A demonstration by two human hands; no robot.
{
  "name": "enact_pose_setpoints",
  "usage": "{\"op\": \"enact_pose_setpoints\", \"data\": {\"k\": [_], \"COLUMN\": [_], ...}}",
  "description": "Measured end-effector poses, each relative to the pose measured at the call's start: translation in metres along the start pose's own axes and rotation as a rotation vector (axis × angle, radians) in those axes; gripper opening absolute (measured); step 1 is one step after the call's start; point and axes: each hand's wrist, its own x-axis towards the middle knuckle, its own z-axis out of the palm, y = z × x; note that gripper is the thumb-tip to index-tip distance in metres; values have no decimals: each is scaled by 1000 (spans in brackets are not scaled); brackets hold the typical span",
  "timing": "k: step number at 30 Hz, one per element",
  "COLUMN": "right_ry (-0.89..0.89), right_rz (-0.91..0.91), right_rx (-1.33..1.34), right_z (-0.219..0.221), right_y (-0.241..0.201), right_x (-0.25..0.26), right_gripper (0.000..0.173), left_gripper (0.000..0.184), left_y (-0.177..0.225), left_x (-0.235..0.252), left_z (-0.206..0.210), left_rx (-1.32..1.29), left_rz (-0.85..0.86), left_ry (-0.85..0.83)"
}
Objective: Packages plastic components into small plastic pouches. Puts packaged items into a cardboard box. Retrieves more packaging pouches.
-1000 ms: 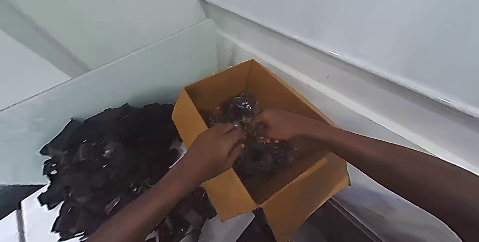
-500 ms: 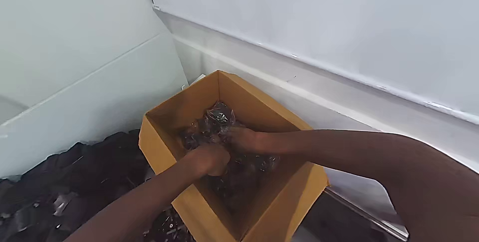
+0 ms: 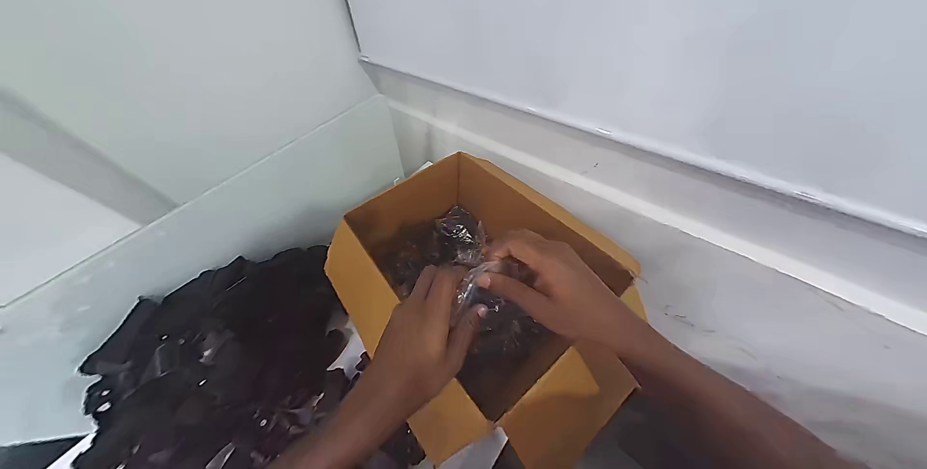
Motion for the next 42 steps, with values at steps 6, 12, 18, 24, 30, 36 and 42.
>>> {"op": "enact_pose_setpoints", "data": {"k": [6,12,18,24,30,36,42], "right_ry": [316,301,2,-87,-317,-336,-230], "right_rz": [-127,-40,112,98,173,-12,-324], "right_rx": [241,683,756,712,936,792,226], "right_z": [36,132,239,281,293,302,305], "right_y": [-69,-141,-155,-179,-199,-184,-181], "right_x": [-19,-47,-52,-48,-39,-28,-23], "right_gripper": [16,12,20,40,29,3,36], "left_gripper": [30,25,17,21,27,15,19], "left_y": [25,14,-25,-37,-39,-41,-54], "left_x": [-67,-176,-273,-315,-324,-334,-330], "left_z": [-40,-83,-89,-84,-77,-80,-83], "left_rx": [-126,-103,-239,-304,-337,-464,306], "left_rz": [109,11,-375,-654,-740,-747,-670], "left_ry": [321,286,431,707,792,924,911]}}
